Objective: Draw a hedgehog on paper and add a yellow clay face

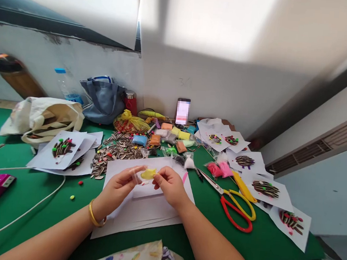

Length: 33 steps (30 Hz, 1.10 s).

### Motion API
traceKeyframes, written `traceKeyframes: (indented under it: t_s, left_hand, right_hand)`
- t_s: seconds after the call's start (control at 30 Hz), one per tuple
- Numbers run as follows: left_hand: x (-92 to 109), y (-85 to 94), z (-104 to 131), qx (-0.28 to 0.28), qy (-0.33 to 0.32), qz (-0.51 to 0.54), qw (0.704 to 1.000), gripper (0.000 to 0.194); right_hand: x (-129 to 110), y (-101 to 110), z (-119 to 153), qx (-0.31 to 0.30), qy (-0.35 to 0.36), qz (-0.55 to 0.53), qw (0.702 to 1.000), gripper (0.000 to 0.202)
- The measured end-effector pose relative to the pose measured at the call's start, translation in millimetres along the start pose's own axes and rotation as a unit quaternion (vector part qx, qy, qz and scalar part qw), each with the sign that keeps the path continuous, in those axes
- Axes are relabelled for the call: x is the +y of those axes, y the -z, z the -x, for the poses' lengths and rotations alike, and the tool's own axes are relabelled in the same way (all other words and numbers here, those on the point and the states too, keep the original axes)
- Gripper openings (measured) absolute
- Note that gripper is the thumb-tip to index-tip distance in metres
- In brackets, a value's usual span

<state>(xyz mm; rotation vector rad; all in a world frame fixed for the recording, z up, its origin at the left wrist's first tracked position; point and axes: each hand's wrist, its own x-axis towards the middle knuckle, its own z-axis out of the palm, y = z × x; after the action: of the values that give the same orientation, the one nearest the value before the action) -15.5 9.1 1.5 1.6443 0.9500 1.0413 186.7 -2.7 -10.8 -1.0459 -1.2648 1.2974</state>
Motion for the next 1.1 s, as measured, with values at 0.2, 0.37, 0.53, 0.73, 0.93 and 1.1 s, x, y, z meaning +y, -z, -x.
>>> traceKeyframes:
  t_s: [0.2, 0.37, 0.53, 0.73, 0.93, 1.1]
  left_hand:
    - [-1.2, -4.6, 1.0, 0.015, 0.067, 0.119, 0.991, 0.038]
    - [-1.9, -0.8, -0.3, 0.022, 0.093, 0.131, 0.987, 0.041]
    - [-3.0, 1.1, -0.2, -0.025, 0.008, 0.020, 0.999, 0.038]
    - [-1.2, -2.5, 1.8, -0.036, -0.050, -0.032, 0.998, 0.045]
    - [-4.9, 0.1, -1.2, -0.007, -0.013, -0.037, 0.999, 0.033]
    - [-12.9, 3.8, -1.7, 0.015, -0.001, -0.059, 0.998, 0.029]
  right_hand:
    - [1.2, 4.7, 2.5, 0.026, 0.114, 0.137, 0.984, 0.023]
    - [0.0, 6.0, 1.8, 0.043, 0.106, 0.107, 0.988, 0.024]
    - [0.0, 0.4, -1.6, 0.014, 0.032, 0.008, 0.999, 0.037]
    - [-3.0, -1.4, -5.2, 0.009, -0.039, -0.001, 0.999, 0.036]
    - [-0.3, 1.6, -4.1, -0.010, -0.022, -0.016, 1.000, 0.032]
    - [1.7, -1.7, -1.2, -0.047, 0.005, 0.024, 0.999, 0.045]
